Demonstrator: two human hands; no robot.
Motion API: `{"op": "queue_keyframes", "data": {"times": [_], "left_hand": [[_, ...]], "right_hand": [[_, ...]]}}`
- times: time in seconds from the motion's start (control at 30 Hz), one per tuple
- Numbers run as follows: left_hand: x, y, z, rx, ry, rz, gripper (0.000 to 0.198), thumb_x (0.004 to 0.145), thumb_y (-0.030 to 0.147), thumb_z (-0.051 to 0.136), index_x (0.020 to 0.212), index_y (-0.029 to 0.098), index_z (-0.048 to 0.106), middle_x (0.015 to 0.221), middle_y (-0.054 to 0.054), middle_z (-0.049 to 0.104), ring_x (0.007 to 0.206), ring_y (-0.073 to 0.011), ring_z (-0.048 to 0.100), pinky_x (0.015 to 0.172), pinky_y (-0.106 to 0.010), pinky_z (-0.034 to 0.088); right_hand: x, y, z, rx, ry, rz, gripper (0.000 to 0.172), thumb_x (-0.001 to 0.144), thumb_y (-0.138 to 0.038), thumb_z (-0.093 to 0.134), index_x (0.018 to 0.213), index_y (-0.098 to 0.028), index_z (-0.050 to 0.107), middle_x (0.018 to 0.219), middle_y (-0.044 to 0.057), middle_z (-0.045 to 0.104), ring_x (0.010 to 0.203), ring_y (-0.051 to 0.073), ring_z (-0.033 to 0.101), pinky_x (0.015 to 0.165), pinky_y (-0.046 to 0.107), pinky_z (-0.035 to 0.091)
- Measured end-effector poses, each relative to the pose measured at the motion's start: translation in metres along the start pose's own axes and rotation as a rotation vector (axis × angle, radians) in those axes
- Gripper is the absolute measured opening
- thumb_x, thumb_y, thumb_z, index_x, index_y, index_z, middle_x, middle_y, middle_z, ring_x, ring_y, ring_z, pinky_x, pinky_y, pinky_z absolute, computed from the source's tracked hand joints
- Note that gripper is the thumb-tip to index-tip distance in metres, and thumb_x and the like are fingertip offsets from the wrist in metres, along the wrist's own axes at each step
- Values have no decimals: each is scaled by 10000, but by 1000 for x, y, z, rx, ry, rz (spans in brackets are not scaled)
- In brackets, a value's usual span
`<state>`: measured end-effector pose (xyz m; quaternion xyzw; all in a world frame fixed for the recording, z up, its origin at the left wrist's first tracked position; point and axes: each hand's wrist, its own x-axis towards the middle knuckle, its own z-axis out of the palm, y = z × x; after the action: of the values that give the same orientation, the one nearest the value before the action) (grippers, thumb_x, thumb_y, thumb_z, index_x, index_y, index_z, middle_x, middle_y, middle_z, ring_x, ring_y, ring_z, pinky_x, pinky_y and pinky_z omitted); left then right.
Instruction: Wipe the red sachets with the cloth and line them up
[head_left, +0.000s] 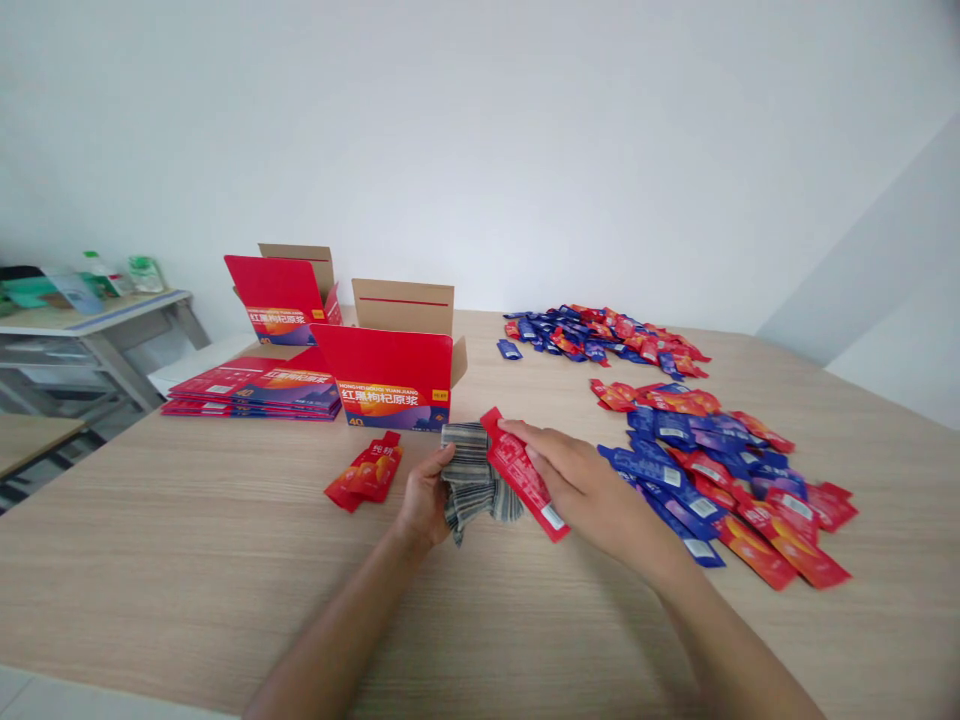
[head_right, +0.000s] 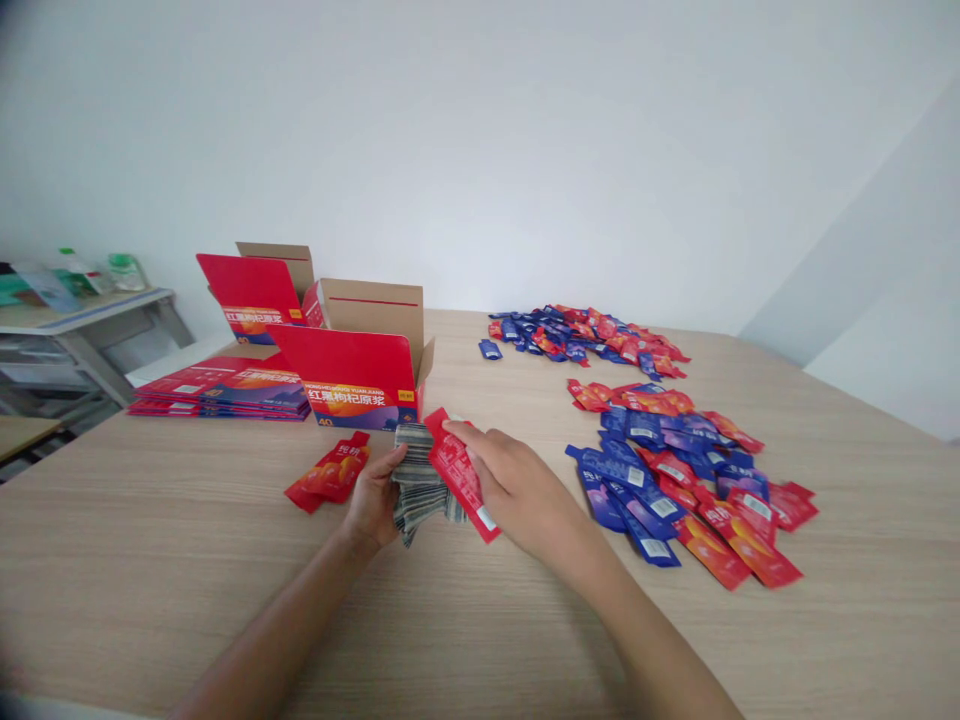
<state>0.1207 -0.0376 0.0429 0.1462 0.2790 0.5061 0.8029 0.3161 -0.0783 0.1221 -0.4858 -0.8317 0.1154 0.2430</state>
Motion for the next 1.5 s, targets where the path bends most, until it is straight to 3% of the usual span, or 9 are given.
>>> {"op": "queue_keyframes", "data": {"times": [0.27,0.5,0.63,0.8,0.93,1.07,1.23,1.37,1.5], "left_hand": [[-1,-1,2,1,-51,92,268,720,290,754,923,150,650,772,-44,728,674,-202,709,638,-311,591],[5,-8,0,113,0,191,428,573,326,909,829,152,613,680,-11,701,643,-182,701,644,-275,561],[10,-11,0,81,10,180,421,585,330,900,831,153,608,667,-6,698,616,-175,693,625,-269,556],[9,-10,5,-18,5,127,334,650,274,848,857,149,617,685,-20,708,631,-186,697,624,-283,568],[9,-7,7,-82,5,99,276,708,259,802,888,145,628,703,-29,715,638,-187,698,652,-301,582],[12,-8,5,-75,17,98,260,722,247,796,887,143,625,690,-26,708,624,-179,691,654,-301,584],[12,-10,5,-56,13,110,296,693,263,830,884,151,633,688,-7,698,556,-132,649,551,-226,538],[4,-8,8,-78,-38,73,299,745,307,792,966,150,666,757,-13,712,530,-78,609,406,-128,405],[-1,-6,9,-35,-71,51,343,750,373,782,983,140,689,808,-48,732,691,-150,689,503,-175,504]], "right_hand": [[20,-1,62,-131,72,87,455,1019,-255,326,1457,-230,446,1084,129,640,909,235,663,808,356,528],[22,1,66,-158,8,139,409,1028,-318,374,1409,-222,486,1155,112,693,989,234,685,847,336,507],[23,-1,66,-222,4,153,396,1012,-345,428,1384,-235,510,1138,101,684,944,231,677,806,331,502],[22,-1,68,-401,192,29,419,981,-361,497,1367,-207,550,1262,165,583,1108,310,574,943,460,449],[26,13,75,-314,310,-48,454,986,-406,482,1385,-193,518,1429,173,475,1300,309,463,1094,511,356],[30,29,80,-232,233,-71,547,995,-455,449,1454,-159,425,1464,225,440,1397,317,384,1114,564,338],[27,20,79,-361,219,-187,479,1013,-276,419,1491,-250,395,1598,180,276,1497,333,197,1140,683,186],[22,5,83,-416,165,-279,545,1001,-307,437,1510,-129,360,1588,188,312,1495,314,212,1194,623,141],[23,7,85,-410,182,-218,584,1011,-311,381,1546,-102,270,1593,190,296,1500,312,199,1192,638,121]]}}
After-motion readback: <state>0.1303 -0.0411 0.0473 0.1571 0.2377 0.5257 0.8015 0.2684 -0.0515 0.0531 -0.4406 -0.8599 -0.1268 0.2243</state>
